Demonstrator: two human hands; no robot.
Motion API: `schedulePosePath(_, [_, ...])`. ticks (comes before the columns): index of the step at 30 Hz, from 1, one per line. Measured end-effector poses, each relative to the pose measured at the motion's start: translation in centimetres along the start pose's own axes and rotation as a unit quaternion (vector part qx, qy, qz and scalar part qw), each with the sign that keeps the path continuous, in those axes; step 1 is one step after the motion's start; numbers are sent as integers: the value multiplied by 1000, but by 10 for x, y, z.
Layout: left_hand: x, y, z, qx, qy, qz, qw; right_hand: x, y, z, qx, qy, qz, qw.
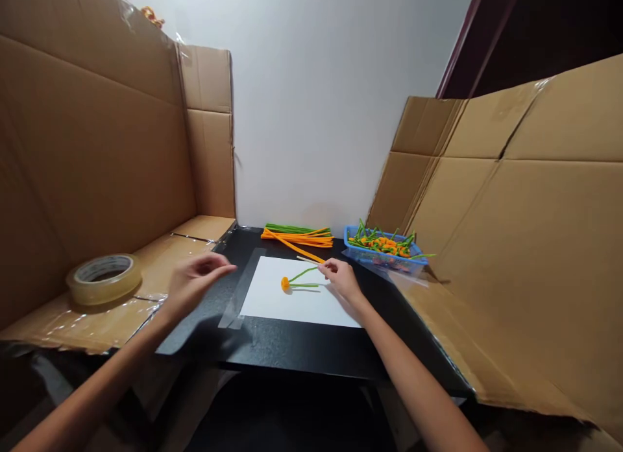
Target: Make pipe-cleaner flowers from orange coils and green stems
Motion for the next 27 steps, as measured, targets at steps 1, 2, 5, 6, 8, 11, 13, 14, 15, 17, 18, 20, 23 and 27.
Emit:
schedulePosePath(1, [3, 21, -5, 42, -3, 8, 999, 3, -3, -1, -7, -4, -14, 1000])
schedulePosePath(2, [5, 47, -10, 100, -5, 18, 995, 6, -6, -1, -16, -9, -28, 999])
schedulePosePath(5, [-1, 111, -30, 164, 31, -11, 986, 16, -16, 0, -46, -26, -70, 996])
schedulePosePath(6, [-3, 129, -34, 178, 47, -28, 982, 20, -19, 1, -52, -33, -83, 995])
schedulePosePath(8, [-2, 162, -36, 219, 56, -35, 973, 26, -23, 3, -60, -45, -104, 992])
schedulePosePath(11, [-3, 197, -24, 294, 73, 14, 953, 35, -23, 7, -63, -54, -120, 989])
schedulePosePath(13, [-3, 204, -16, 313, 84, 39, 945, 42, -21, 10, -61, -70, -133, 987])
schedulePosePath(14, [-3, 204, -13, 309, 85, 48, 946, 46, -19, 11, -55, -79, -139, 986])
schedulePosePath(15, [-2, 203, -11, 302, 82, 55, 948, 50, -15, 13, -47, -88, -142, 985])
schedulePosePath(17, [-3, 201, -9, 292, 85, 59, 951, 58, -7, 15, -27, -105, -145, 984])
schedulePosePath(18, [-4, 202, -9, 291, 90, 53, 951, 61, -3, 16, -17, -114, -148, 982])
schedulePosePath(20, [-4, 204, -9, 292, 92, 39, 951, 65, 0, 18, -13, -132, -161, 978])
schedulePosePath(23, [4, 204, -11, 279, 69, 25, 958, 56, -6, 16, -54, -128, -169, 976])
schedulePosePath(27, [10, 204, -11, 278, 63, 31, 958, 27, 11, 7, 7, -53, -117, 992])
Point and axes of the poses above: each hand's wrist, its own z-axis away from the middle knuckle, its own y-axis out of the palm, x = y × z, the point moved 10 cm from there along -z, towards the middle knuckle, and after that the axes turned 5 degrees about y, right-handed, at the moved point
